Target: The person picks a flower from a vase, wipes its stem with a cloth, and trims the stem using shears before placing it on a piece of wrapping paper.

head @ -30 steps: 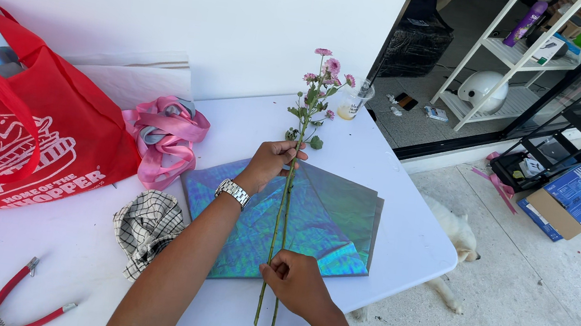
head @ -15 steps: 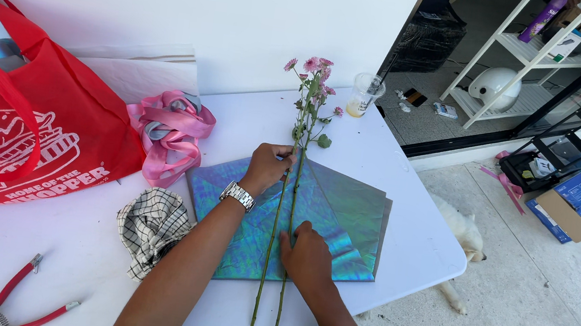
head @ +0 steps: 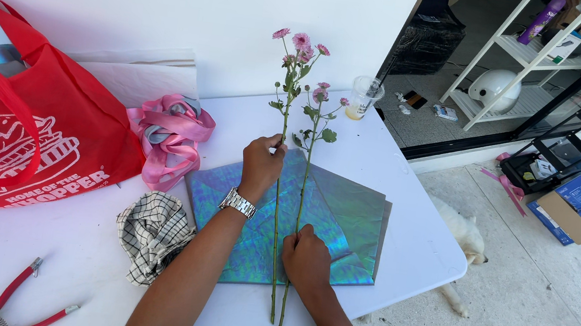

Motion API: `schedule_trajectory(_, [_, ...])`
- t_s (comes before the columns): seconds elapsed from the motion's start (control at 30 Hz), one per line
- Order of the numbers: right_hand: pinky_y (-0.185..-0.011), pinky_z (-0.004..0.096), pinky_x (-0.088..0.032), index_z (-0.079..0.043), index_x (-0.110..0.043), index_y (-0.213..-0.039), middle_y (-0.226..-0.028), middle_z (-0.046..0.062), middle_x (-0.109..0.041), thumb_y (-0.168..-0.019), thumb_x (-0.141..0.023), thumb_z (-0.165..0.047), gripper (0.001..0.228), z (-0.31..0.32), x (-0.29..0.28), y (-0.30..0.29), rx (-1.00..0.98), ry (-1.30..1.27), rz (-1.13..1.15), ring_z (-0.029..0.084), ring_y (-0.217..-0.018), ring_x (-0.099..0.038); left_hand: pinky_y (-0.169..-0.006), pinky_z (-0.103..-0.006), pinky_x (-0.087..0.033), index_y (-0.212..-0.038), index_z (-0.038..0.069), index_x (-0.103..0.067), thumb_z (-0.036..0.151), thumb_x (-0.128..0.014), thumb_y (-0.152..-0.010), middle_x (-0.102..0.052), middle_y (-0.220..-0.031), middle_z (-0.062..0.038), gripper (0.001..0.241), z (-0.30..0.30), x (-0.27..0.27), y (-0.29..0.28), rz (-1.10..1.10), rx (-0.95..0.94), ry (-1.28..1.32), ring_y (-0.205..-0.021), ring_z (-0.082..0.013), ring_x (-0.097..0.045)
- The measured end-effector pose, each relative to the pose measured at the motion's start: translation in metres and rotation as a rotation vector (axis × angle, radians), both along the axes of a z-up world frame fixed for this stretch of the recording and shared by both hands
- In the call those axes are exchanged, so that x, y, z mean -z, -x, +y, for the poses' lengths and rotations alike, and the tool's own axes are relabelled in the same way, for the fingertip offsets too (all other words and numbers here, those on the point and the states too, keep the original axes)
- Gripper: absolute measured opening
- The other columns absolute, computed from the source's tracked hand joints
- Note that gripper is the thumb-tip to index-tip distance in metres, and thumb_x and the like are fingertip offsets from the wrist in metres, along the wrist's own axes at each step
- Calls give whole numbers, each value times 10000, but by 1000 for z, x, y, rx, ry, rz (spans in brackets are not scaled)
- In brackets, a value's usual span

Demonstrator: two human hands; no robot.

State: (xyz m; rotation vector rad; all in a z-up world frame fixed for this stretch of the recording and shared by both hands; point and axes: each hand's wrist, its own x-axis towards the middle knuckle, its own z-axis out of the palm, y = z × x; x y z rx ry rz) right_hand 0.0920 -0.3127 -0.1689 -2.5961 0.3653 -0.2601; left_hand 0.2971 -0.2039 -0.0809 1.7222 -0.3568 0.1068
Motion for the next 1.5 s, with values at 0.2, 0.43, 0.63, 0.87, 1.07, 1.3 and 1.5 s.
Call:
schedule_trajectory(0.2, [-389, 339, -406, -127, -537, -943, -670, 69, -538, -1147, -455, -214, 236, -1, 1, -1, -25, -42, -48, 254, -531, -654, -865, -531, -680, -1280, -45, -813, 82, -798, -984, -840, -1025, -235, 322, -31, 121, -50, -12, 84, -159, -992, -446, -807])
schedule_trajectory(0.43, [-388, 348, -390, -165, -517, -940, -676, 49, -497, -1142, -463, -237, 222, -4, -8, -9, -64, 0, -44, 257, -538, -651, -495, -275, -661, -1351, -99, -752, 205, -815, -989, -821, -1061, -280, 477, -21, 107, -36, 133, 147, -136, -605, -266, -790])
schedule_trajectory(0.63, [-399, 383, -414, -165, -526, -973, -714, 81, -529, -1111, -503, -237, 157, -14, -6, -14, -139, 49, 18, 253, -534, -637, -449, -275, -652, -1342, -110, -745, 217, -793, -1005, -817, -1028, -257, 472, -26, 121, -41, 91, 139, -164, -528, -227, -754])
schedule_trajectory(0.87, [-468, 461, -527, -51, -529, -1481, -1202, 222, -651, -1065, -490, -178, 437, -11, -13, -16, -109, 61, 20, 332, -712, -744, -769, -458, -687, -1363, -101, -764, 185, -741, -1061, -821, -1048, -273, 417, -20, 79, -6, 9, 94, -170, -941, -412, -816])
schedule_trajectory(1.07, [-507, 472, -552, 8, -382, -1657, -1322, 327, -634, -1064, -530, -147, 630, -5, -11, -17, -59, -13, 7, 360, -770, -784, -877, -513, -661, -1355, -58, -784, 168, -754, -1054, -825, -1063, -247, 377, -15, 66, -2, 9, 65, -122, -1048, -422, -790])
schedule_trajectory(1.3, [-540, 488, -620, -55, -486, -1669, -1546, 401, -535, -1103, -545, -174, 582, -10, 0, -21, -134, 36, 46, 408, -888, -822, -876, -497, -667, -1356, -4, -802, 266, -754, -1069, -831, -1021, -183, 397, -15, 89, -12, 5, 72, -165, -1023, -371, -790])
schedule_trajectory(1.5, [-539, 474, -594, -1, -539, -1571, -1144, 179, -671, -1164, -545, -550, 683, -13, -16, -27, -91, -17, -30, 305, -823, -781, -833, -494, -671, -1403, -1, -775, 305, -756, -1066, -818, -962, -158, 455, -18, 83, -5, -44, 99, -245, -969, -362, -801])
